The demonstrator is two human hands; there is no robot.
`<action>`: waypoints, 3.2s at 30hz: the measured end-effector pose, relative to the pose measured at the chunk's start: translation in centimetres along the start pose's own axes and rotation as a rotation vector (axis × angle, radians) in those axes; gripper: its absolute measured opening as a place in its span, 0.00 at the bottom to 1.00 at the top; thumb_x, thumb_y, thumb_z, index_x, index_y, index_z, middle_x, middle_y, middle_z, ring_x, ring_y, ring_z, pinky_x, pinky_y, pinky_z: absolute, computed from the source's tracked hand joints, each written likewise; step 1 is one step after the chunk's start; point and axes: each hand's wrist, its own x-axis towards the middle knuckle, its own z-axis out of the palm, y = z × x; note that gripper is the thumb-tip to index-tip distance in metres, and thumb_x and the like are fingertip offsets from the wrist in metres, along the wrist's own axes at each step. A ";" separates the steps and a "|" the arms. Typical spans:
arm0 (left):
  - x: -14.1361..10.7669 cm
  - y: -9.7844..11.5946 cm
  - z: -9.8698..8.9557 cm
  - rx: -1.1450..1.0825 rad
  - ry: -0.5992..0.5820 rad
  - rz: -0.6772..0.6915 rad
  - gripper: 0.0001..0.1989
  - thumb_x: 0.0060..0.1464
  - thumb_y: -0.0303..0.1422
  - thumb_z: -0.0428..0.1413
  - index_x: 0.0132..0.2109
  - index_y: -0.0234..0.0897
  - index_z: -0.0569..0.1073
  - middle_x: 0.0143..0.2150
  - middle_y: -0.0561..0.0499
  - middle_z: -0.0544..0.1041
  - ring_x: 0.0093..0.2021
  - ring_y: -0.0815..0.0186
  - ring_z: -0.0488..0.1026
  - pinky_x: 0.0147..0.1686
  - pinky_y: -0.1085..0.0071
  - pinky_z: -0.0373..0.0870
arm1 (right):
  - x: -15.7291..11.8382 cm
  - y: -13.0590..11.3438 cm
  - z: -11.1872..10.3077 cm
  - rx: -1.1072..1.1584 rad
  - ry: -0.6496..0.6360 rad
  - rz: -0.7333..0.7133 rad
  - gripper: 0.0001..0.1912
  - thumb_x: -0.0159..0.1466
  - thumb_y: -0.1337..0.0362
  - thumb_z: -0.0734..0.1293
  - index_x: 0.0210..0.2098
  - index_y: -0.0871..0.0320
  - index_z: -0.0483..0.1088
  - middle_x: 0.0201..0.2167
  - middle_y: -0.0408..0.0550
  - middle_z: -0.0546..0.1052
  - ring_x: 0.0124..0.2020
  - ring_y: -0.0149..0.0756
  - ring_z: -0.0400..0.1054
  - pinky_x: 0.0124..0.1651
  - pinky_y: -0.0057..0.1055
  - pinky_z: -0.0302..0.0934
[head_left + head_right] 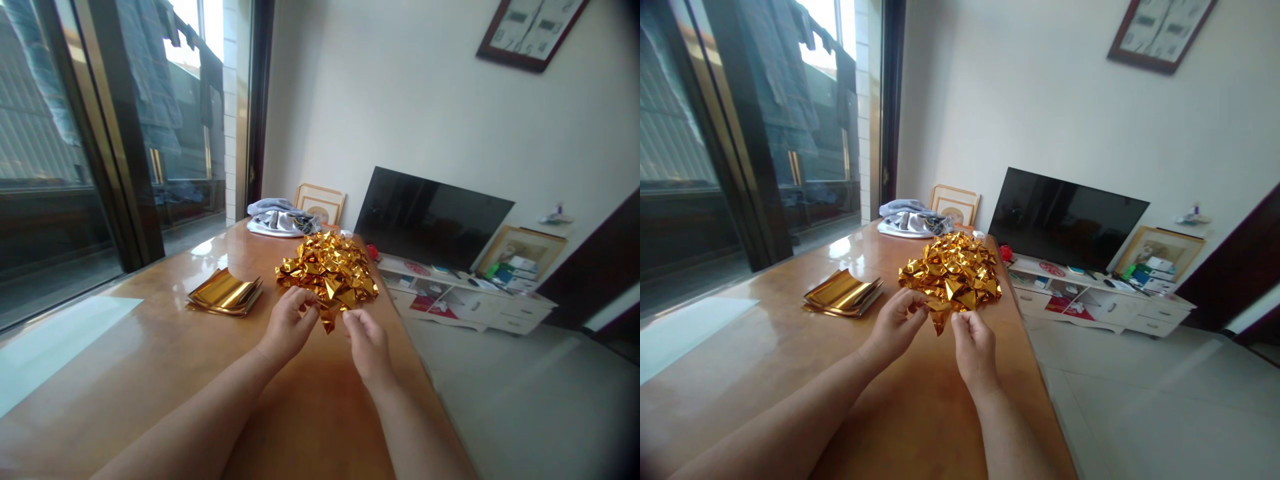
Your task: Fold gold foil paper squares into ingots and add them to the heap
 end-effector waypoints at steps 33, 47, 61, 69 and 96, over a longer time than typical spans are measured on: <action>-0.1 0.0 0.5 -0.704 -0.129 -0.686 0.12 0.53 0.40 0.60 0.37 0.35 0.75 0.35 0.50 0.76 0.30 0.70 0.67 0.31 0.72 0.61 | 0.4 1.0 0.3 0.131 0.097 0.031 0.17 0.62 0.48 0.68 0.35 0.57 0.73 0.26 0.43 0.74 0.25 0.31 0.63 0.29 0.28 0.57; 0.2 0.4 0.3 -0.600 -0.205 -0.512 0.10 0.52 0.38 0.61 0.32 0.35 0.76 0.32 0.48 0.80 0.33 0.64 0.73 0.38 0.67 0.67 | -0.6 -0.5 0.3 -0.057 0.024 -0.209 0.09 0.63 0.58 0.66 0.35 0.55 0.76 0.31 0.47 0.77 0.34 0.37 0.69 0.39 0.31 0.62; -0.4 1.1 0.2 0.091 -0.318 -0.005 0.11 0.60 0.31 0.55 0.32 0.40 0.80 0.33 0.50 0.76 0.37 0.65 0.71 0.39 0.69 0.64 | -0.7 -0.8 -0.1 -0.244 -0.017 -0.316 0.07 0.64 0.63 0.66 0.33 0.55 0.76 0.31 0.47 0.76 0.34 0.37 0.69 0.38 0.31 0.63; -0.4 1.8 0.0 0.258 -0.328 -0.008 0.10 0.59 0.33 0.56 0.31 0.42 0.79 0.35 0.52 0.75 0.39 0.64 0.70 0.40 0.67 0.58 | -0.7 -0.5 -0.2 -0.320 -0.054 -0.359 0.06 0.64 0.65 0.66 0.32 0.55 0.74 0.31 0.45 0.75 0.33 0.35 0.69 0.37 0.30 0.63; -0.4 2.2 0.1 0.366 -0.399 0.003 0.09 0.59 0.35 0.55 0.33 0.41 0.78 0.36 0.52 0.76 0.40 0.62 0.70 0.40 0.65 0.55 | -0.5 -0.7 -0.2 -0.746 0.016 -0.547 0.06 0.61 0.71 0.65 0.29 0.55 0.67 0.30 0.46 0.71 0.34 0.36 0.66 0.37 0.30 0.57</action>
